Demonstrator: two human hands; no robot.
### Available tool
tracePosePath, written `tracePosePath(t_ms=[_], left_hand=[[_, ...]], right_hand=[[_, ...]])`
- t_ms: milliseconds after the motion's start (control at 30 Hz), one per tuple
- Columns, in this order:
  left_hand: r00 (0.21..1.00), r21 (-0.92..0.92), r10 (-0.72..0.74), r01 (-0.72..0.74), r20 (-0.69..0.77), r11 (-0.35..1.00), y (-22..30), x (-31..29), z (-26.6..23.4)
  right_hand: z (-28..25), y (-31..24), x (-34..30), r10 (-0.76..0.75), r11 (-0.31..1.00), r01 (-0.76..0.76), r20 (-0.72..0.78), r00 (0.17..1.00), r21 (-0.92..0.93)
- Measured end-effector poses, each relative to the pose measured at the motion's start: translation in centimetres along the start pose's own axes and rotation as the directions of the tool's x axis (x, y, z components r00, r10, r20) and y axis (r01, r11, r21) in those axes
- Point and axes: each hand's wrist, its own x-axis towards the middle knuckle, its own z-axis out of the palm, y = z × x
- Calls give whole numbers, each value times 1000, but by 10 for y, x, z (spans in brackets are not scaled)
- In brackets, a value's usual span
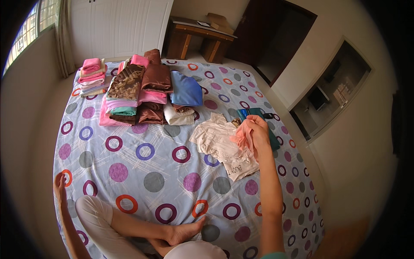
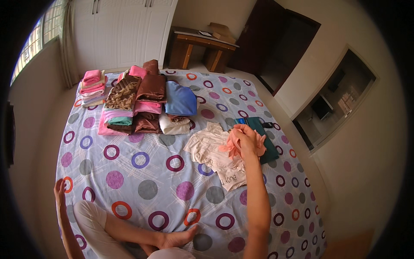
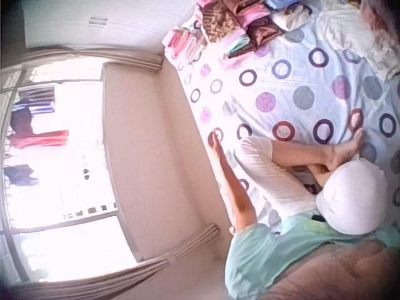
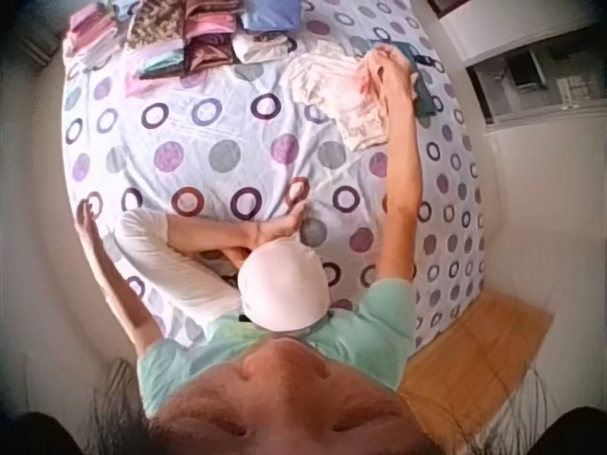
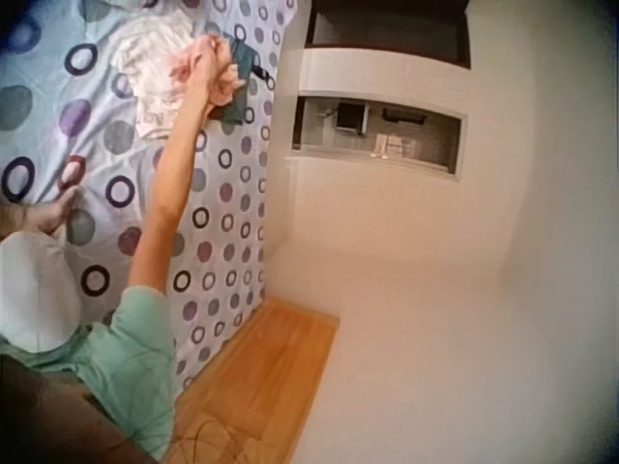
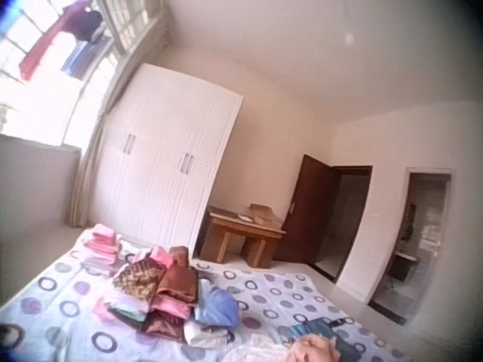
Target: The person folds several garments one at a time, including a brown patterned item and a pink shirt, before placing them onto an existing stack of folded laundry on a bed.
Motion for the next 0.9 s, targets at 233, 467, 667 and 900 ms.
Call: tracePosePath(t_ms=[233, 467, 667, 900], left_hand=[[683, -275, 283, -124, 674, 953, 138, -94, 181], [733, -427, 405, -172, 547, 888, 151, -172, 258], [759, -551, -164, 586, 630, 594, 111, -157, 230], [870, -734, -388, 474, 304, 487, 48, -85, 144]], right_hand=[[95, -17, -55, 88, 961, -177, 374, 923, 212], [195, 38, -151, 220, 850, -488, 708, 671, 199], [182, 86, -190, 227, 948, -318, 648, 727, 26], [72, 163, -151, 243, 787, 2, 312, 919, -617]])
